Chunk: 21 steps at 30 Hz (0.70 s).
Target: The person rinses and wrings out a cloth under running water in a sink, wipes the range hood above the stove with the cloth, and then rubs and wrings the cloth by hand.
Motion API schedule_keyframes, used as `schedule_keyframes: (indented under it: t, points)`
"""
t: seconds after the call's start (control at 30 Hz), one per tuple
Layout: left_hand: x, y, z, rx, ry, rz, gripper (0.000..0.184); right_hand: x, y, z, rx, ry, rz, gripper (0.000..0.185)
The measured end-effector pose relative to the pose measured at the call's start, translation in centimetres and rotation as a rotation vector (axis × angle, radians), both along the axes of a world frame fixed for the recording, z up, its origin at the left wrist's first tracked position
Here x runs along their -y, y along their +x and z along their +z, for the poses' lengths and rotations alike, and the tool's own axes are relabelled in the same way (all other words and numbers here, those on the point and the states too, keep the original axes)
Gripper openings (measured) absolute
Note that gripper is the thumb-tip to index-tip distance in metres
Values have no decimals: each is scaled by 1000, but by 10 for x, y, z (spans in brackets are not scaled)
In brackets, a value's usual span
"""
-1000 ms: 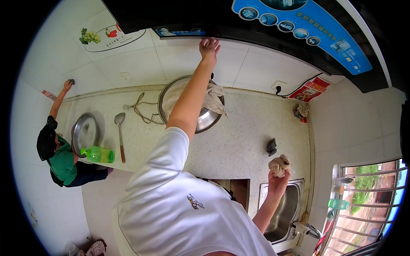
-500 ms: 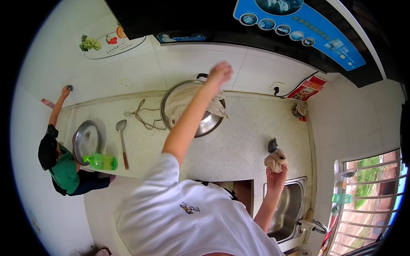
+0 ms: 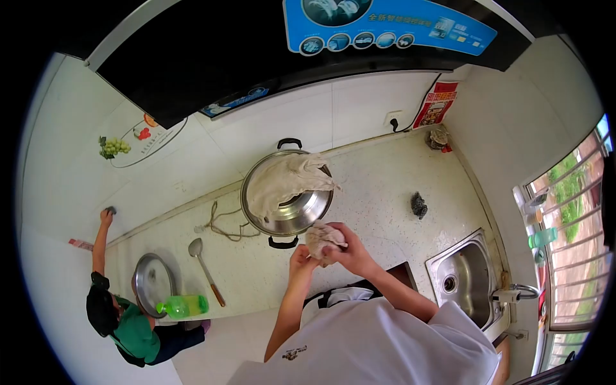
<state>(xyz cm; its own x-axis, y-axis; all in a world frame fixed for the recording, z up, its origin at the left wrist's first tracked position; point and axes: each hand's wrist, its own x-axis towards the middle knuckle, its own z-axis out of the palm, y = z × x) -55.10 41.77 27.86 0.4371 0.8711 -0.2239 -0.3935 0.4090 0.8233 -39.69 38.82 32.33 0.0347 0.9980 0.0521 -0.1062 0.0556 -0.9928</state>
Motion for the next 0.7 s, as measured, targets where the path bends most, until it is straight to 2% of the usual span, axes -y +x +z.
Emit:
schedule_keyframes:
  t: [0.07, 0.13, 0.37, 0.43, 0.57, 0.63, 0.7]
  points:
    - [3, -11, 8, -11, 66, 112, 16, -5, -6, 3, 56, 6, 42, 52]
    - [3, -19, 15, -35, 67, 125, 16, -13, -10, 11, 85, 19, 135, 59]
    - [2, -23, 9, -230, 183, 215, 16, -17, -14, 3, -2, -42, 180, 64]
    - [5, -20, 13, -253, 186, 183, 15, -20, -4, 5, 92, 25, 187, 63]
    - [-4, -16, -4, -175, 216, 102, 15, -22, 8, -12, -134, 8, 128, 61]
    - [-6, -11, -7, 34, 70, 60, 25, -21, 16, -14, -198, 2, 115, 60]
    - [-7, -4, -4, 54, 72, 19, 32, -27, 25, -14, -256, 2, 111, 59]
